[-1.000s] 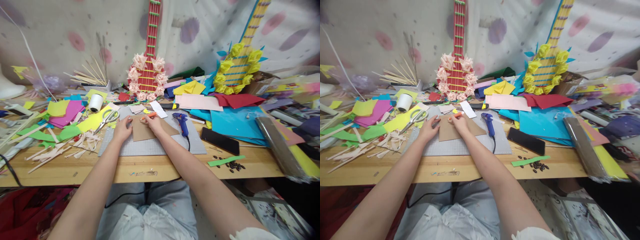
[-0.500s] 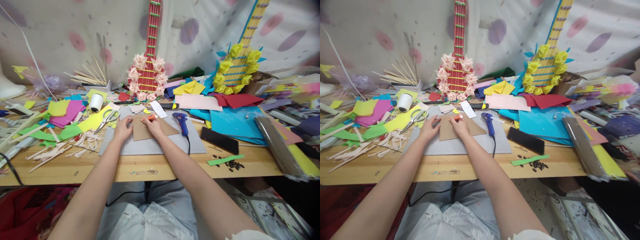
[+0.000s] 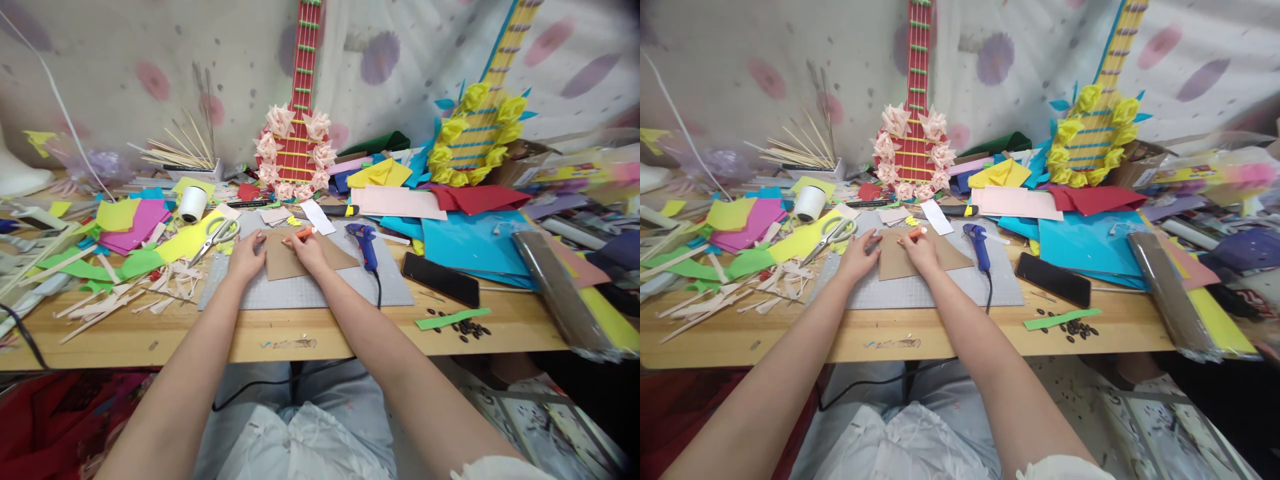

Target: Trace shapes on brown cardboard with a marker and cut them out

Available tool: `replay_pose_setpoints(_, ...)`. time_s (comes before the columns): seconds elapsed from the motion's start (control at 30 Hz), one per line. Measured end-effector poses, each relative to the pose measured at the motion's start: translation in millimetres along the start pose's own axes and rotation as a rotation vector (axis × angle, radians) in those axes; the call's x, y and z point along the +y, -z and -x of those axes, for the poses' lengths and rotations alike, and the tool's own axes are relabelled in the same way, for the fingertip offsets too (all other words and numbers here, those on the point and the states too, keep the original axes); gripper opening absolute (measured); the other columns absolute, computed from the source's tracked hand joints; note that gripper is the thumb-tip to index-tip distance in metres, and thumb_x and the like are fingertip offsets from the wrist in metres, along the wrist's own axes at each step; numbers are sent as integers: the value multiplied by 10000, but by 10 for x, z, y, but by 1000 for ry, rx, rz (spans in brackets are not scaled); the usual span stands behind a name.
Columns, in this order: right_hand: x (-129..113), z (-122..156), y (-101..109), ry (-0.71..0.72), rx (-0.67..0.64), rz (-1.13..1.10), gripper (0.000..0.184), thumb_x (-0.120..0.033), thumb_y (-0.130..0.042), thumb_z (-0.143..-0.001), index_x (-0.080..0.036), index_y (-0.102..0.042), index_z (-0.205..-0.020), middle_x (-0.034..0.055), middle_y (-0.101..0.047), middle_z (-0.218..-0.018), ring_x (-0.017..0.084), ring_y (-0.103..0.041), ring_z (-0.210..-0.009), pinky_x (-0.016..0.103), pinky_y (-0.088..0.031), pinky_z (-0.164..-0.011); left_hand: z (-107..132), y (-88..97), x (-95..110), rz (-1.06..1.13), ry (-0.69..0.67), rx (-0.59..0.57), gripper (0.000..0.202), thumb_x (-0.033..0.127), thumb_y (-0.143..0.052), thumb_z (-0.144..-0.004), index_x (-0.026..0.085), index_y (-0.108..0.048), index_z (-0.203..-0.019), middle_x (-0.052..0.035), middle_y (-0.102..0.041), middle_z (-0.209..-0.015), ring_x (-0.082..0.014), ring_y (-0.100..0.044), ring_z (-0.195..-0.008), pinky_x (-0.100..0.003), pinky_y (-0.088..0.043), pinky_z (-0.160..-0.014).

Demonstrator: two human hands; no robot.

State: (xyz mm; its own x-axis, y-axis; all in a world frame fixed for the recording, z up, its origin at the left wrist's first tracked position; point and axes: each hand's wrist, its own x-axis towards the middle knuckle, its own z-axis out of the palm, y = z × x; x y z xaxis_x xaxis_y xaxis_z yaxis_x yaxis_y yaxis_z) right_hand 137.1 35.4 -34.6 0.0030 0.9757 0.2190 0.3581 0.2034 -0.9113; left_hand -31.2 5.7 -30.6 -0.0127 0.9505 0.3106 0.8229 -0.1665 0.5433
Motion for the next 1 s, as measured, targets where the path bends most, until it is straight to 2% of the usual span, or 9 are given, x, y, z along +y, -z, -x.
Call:
replay_pose_setpoints(0.6, -10, 34, 4, 11, -43, 50, 173, -371, -475, -715, -200, -494, -711, -36, -522, -598, 121, -489, -577, 245, -365, -576, 4, -6, -2, 8, 11, 1, 524, 187, -517, -744, 172, -439, -1262, -56, -635, -1130, -211, -470, -1193, -453, -123, -1119)
replay_pose_setpoints(0.8, -75, 67, 33, 28, -1, 96, 160, -365, -485, -722, -206, -498, -736, -24, -551, -638, 141, -520, -643, 261, -385, -625, 1, -4, -3, 15, 4, -2, 519, 188, -520, -745, 184, -440, -1257, -53, -639, -1121, -208, -487, -1175, -456, -119, -1118)
replay_pose_setpoints(1.0, -141, 109, 48, 43, -39, 138, 169, -380, -476, -735, -212, -488, -742, -22, -554, -647, 140, -508, -630, 258, -369, -604, -7, -19, -13, 19, 6, 1, 518, 193, -516, -744, 177, -436, -1256, -56, -637, -1125, -205, -491, -1170, -453, -110, -1119)
